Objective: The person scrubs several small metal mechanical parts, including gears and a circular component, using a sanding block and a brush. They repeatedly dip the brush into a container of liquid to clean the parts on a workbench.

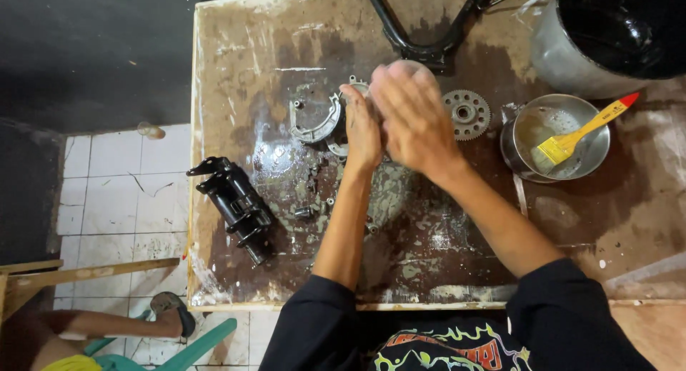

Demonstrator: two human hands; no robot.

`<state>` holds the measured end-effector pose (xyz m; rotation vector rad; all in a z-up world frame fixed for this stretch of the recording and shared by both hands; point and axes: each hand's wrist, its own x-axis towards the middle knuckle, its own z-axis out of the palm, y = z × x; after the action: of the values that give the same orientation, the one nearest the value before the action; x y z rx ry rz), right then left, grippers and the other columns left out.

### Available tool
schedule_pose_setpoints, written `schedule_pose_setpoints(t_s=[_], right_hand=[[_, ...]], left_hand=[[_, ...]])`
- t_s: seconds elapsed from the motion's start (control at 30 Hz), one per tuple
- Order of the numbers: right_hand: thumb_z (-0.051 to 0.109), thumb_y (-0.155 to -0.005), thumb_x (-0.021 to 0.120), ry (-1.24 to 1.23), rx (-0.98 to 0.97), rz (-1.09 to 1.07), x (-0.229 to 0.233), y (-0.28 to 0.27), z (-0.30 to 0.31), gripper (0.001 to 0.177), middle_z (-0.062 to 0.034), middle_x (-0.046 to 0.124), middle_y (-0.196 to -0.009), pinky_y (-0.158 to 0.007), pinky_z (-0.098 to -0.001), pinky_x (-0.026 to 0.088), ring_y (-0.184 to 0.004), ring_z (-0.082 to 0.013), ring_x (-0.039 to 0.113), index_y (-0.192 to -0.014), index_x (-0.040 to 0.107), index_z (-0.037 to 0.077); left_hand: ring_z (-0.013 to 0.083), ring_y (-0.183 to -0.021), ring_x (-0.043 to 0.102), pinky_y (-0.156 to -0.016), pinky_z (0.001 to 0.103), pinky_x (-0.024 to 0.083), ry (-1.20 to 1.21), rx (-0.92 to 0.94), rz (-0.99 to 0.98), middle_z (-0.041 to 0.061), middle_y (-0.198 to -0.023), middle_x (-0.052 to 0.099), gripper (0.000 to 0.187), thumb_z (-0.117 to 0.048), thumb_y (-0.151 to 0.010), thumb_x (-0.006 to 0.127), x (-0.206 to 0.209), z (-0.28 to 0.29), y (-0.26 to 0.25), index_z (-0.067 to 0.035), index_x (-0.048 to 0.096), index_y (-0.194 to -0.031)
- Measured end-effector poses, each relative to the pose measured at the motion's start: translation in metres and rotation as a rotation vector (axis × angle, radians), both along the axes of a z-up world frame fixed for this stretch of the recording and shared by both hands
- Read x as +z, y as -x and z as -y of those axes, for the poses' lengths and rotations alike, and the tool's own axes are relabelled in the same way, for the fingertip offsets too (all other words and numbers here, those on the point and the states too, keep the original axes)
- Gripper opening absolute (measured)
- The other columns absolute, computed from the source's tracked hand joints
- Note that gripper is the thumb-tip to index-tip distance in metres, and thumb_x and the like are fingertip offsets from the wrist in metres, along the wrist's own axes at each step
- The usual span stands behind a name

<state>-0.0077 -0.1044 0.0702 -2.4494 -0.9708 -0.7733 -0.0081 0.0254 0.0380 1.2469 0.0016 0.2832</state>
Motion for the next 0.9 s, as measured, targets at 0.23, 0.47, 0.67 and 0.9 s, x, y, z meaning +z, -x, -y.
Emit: schedule_pose_setpoints(t_s=[0.23, 0.47, 0.67, 0.9], right_hand=[[0.026, -0.111, 0.048, 0.21, 0.092, 0.13, -0.004, 0.014, -0.013, 0.05, -0.0139, 0.046, -0.163, -0.128, -0.0505, 0.016, -0.154, -0.031, 0.036, -0.152, 0.05, -0.001], [0.02, -0.11, 0.049, 0.012, 0.038, 0.022, 0.023, 0.01, -0.022, 0.052, -0.0179, 0.044, -0.164, -0.131, -0.0523, 0.015, -0.157, -0.0347, 0.033, -0.155, 0.052, -0.004], [0.021, -0.109, 0.048, 0.073, -0.117, 0.015, 0.029, 0.009, -0.016, 0.051, -0.0175, 0.044, -0.163, -0.128, -0.0549, 0.011, -0.155, -0.0327, 0.031, -0.153, 0.052, -0.005], [0.021, -0.111, 0.044, 0.008, -0.044, -0.007, 0.003, 0.003, -0.001, 0.053, -0.0145, 0.034, -0.169, -0.131, -0.0547, 0.01, -0.158, -0.0313, 0.026, -0.159, 0.046, -0.002]], left_hand=[[0.0168, -0.084, 0.069, -0.082, 0.028, 0.058, 0.374, -0.085, -0.434, 0.008, -0.083, 0.069, 0.077, -0.061, -0.087, 0.008, 0.11, -0.012, 0.026, -0.01, 0.066, -0.081], [0.0236, -0.117, 0.066, -0.103, 0.037, 0.054, 0.023, -0.084, -0.066, 0.02, -0.128, 0.067, 0.085, -0.069, -0.101, 0.018, 0.033, -0.025, 0.011, -0.002, 0.061, -0.13], [0.029, -0.073, 0.039, -0.063, 0.045, 0.031, -0.23, -0.024, -0.33, 0.022, -0.085, 0.048, 0.08, -0.055, -0.114, 0.029, 0.015, -0.02, 0.011, 0.017, 0.059, -0.097], [0.007, -0.05, 0.028, -0.044, 0.026, 0.022, 0.001, -0.008, -0.008, -0.007, -0.058, 0.036, 0.071, -0.06, -0.115, 0.026, -0.022, -0.019, -0.004, -0.013, 0.039, -0.064]])
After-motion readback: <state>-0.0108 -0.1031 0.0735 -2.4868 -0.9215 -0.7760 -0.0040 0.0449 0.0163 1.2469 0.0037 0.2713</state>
